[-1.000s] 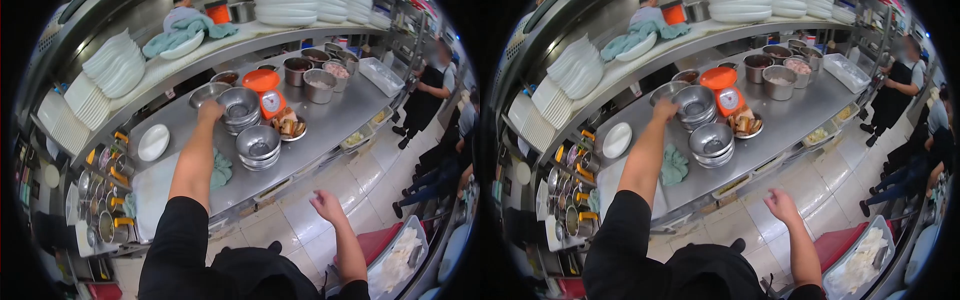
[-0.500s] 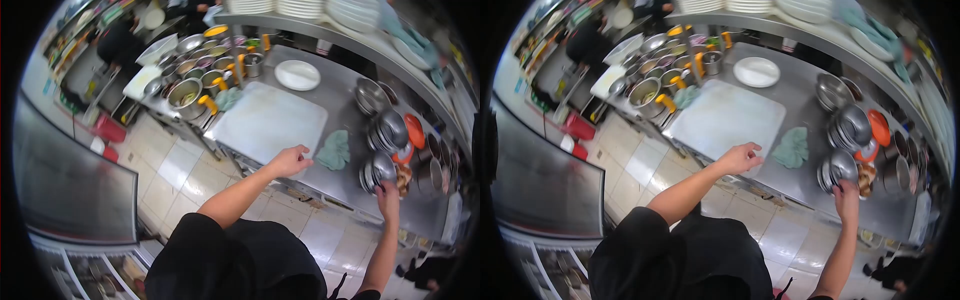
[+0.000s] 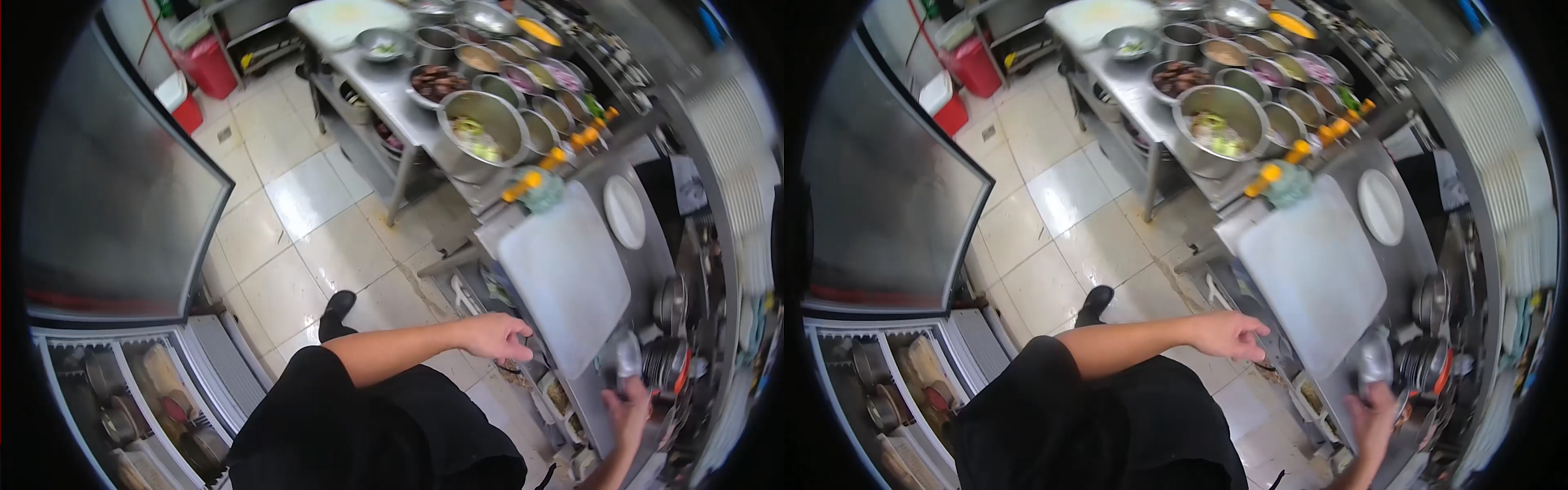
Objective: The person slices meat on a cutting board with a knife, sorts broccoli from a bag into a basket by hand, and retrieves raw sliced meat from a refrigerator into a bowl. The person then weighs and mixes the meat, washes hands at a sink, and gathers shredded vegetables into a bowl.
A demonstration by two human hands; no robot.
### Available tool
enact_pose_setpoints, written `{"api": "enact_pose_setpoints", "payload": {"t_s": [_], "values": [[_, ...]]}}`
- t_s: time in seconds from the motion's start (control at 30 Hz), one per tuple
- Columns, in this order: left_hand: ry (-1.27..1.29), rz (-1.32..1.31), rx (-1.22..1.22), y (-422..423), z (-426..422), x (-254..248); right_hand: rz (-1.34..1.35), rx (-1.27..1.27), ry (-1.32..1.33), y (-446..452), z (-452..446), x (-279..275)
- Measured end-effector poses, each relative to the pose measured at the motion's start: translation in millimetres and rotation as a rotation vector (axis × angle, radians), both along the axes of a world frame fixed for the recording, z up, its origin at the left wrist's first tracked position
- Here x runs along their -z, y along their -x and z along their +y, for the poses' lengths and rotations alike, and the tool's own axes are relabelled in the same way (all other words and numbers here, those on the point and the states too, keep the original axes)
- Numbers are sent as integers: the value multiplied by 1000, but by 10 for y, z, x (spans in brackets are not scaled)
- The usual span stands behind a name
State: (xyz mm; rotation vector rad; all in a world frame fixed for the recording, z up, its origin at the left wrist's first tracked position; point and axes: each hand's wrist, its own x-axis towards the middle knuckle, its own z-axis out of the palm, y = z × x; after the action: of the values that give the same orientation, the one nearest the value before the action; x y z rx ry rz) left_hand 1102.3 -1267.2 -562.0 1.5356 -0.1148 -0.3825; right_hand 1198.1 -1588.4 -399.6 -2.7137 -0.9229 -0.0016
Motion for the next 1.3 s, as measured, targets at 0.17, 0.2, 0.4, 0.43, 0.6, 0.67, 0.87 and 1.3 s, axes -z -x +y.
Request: {"api": "enact_pose_setpoints", "payload": {"t_s": [0.17,0.2,0.4,0.43,0.6,0.67,0.87,1.3], "values": [[515,289,-404,859,1586,404,74,-864,187,486,3104,1174],[620,368,-537,944,1868,821,84,-963,200,591,3646,1578],[571,672,-1382,2166,3542,2549,180,-882,10,694,5997,3005],[605,652,-1456,2363,3747,2616,99,-749,-95,524,6226,3206],[604,683,-1606,3017,4273,2970,262,216,-215,-474,7057,3364],[633,739,-1599,3085,4333,3044,43,269,-239,-829,7286,3512],[699,915,-1429,3027,4446,3259,29,87,-329,-1513,7606,3623],[606,681,-1154,1701,4888,2940,-688,-220,234,-2023,7264,3926]]}}
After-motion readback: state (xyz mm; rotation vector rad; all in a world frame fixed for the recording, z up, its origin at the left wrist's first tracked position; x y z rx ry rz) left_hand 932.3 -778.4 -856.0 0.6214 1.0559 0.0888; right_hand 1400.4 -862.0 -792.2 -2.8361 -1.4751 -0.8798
